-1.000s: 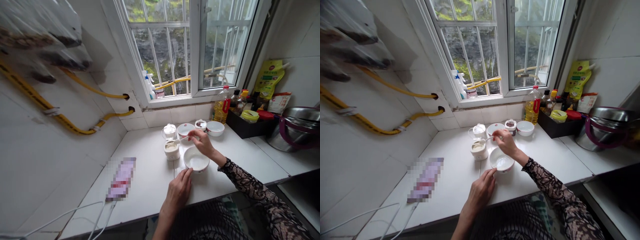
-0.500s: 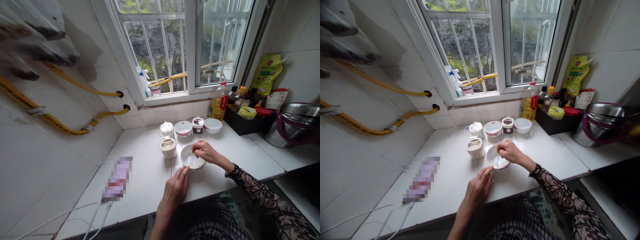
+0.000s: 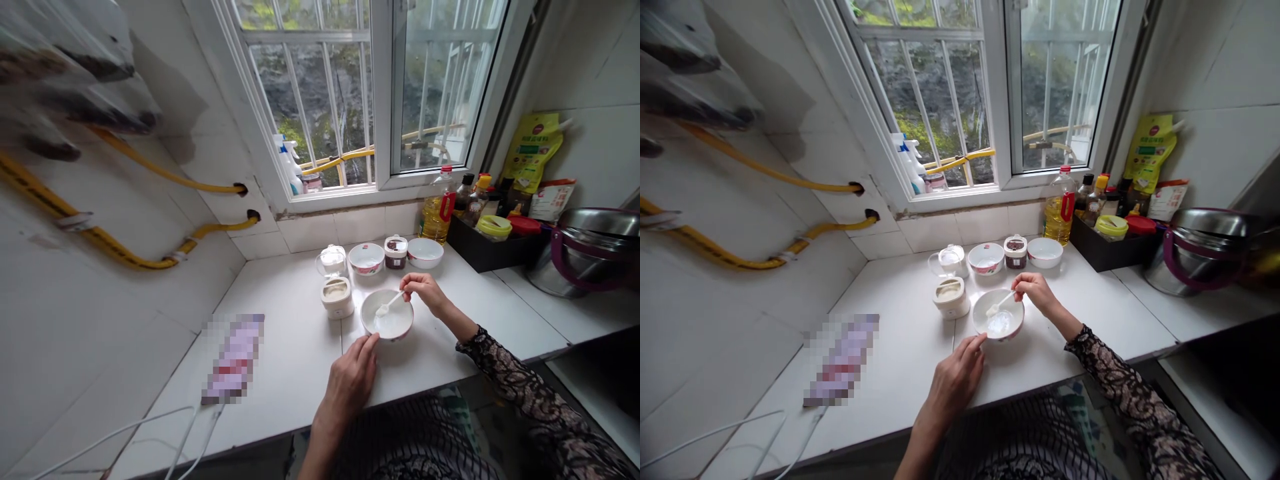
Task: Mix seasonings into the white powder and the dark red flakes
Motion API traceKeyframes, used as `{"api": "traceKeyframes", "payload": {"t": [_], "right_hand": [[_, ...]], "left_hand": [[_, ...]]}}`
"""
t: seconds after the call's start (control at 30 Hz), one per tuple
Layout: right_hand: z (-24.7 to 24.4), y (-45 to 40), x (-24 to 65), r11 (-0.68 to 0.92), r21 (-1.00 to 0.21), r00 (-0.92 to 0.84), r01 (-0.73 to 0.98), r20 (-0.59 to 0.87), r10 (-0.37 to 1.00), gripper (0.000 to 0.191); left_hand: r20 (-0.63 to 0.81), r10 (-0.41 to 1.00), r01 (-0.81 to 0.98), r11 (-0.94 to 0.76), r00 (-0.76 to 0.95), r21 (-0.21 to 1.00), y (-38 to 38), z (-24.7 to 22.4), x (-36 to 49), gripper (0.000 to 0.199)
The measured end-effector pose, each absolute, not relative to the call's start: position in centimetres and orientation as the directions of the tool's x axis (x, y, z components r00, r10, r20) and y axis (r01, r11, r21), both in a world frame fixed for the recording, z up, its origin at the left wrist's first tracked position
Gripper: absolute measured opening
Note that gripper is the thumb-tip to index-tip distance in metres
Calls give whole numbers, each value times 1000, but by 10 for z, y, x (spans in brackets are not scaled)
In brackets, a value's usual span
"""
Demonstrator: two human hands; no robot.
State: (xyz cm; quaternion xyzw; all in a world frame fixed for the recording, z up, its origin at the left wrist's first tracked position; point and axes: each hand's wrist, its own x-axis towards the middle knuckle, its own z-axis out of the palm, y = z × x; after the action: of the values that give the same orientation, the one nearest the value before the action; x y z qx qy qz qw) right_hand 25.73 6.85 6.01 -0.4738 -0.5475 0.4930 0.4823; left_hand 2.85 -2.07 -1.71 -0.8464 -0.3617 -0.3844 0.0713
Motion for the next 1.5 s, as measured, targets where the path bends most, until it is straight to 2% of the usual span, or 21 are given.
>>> {"api": "traceKeyframes", "payload": {"t": [0.1,0.17,0.27,0.33,0.43,0.53,0.6,0.67,0.77,0.83,0.97,1.2,1.3,1.4,1.47,1.5], "right_hand": [[58,68,256,93,-993,-73,74,87,994,9],[57,65,254,188,-966,-80,176,177,981,9],[56,59,252,413,-815,-156,407,383,910,12],[55,56,251,509,-695,-231,508,459,858,16],[53,56,248,537,-616,-282,577,467,838,20],[50,58,243,531,-601,-305,597,442,843,20],[49,57,239,518,-641,-323,567,405,855,20],[50,56,235,462,-733,-317,499,343,885,18],[52,56,234,291,-894,-258,340,209,943,13],[54,57,237,180,-958,-218,224,131,967,11],[57,59,247,82,-994,-154,72,70,986,9],[63,68,252,57,-998,-69,0,57,996,9],[73,76,238,150,-988,-38,20,150,988,8],[84,81,214,344,-932,-36,109,343,939,8],[88,82,198,513,-817,-69,263,515,855,10],[88,81,191,599,-715,-118,359,602,790,12]], "left_hand": [[704,556,669,-727,441,155,-20,-17,29,34],[701,559,671,-725,443,154,-20,-18,29,34],[694,567,671,-724,444,162,-20,-19,29,35],[692,571,671,-723,442,168,-21,-19,28,36],[694,570,672,-721,440,166,-21,-19,28,36],[694,567,667,-726,444,166,-21,-19,28,37],[693,567,664,-728,446,168,-21,-18,28,37],[694,568,665,-727,443,170,-20,-18,28,37],[693,571,668,-724,441,171,-21,-18,28,36],[691,574,670,-722,440,173,-21,-19,28,36],[686,581,671,-719,438,181,-21,-17,29,37],[703,565,668,-724,431,172,-21,-15,30,35],[701,560,667,-727,441,161,-21,-16,29,35],[702,561,668,-726,440,162,-21,-17,28,36],[705,560,666,-727,436,166,-21,-17,28,35],[706,559,665,-728,435,167,-20,-17,28,35]]}}
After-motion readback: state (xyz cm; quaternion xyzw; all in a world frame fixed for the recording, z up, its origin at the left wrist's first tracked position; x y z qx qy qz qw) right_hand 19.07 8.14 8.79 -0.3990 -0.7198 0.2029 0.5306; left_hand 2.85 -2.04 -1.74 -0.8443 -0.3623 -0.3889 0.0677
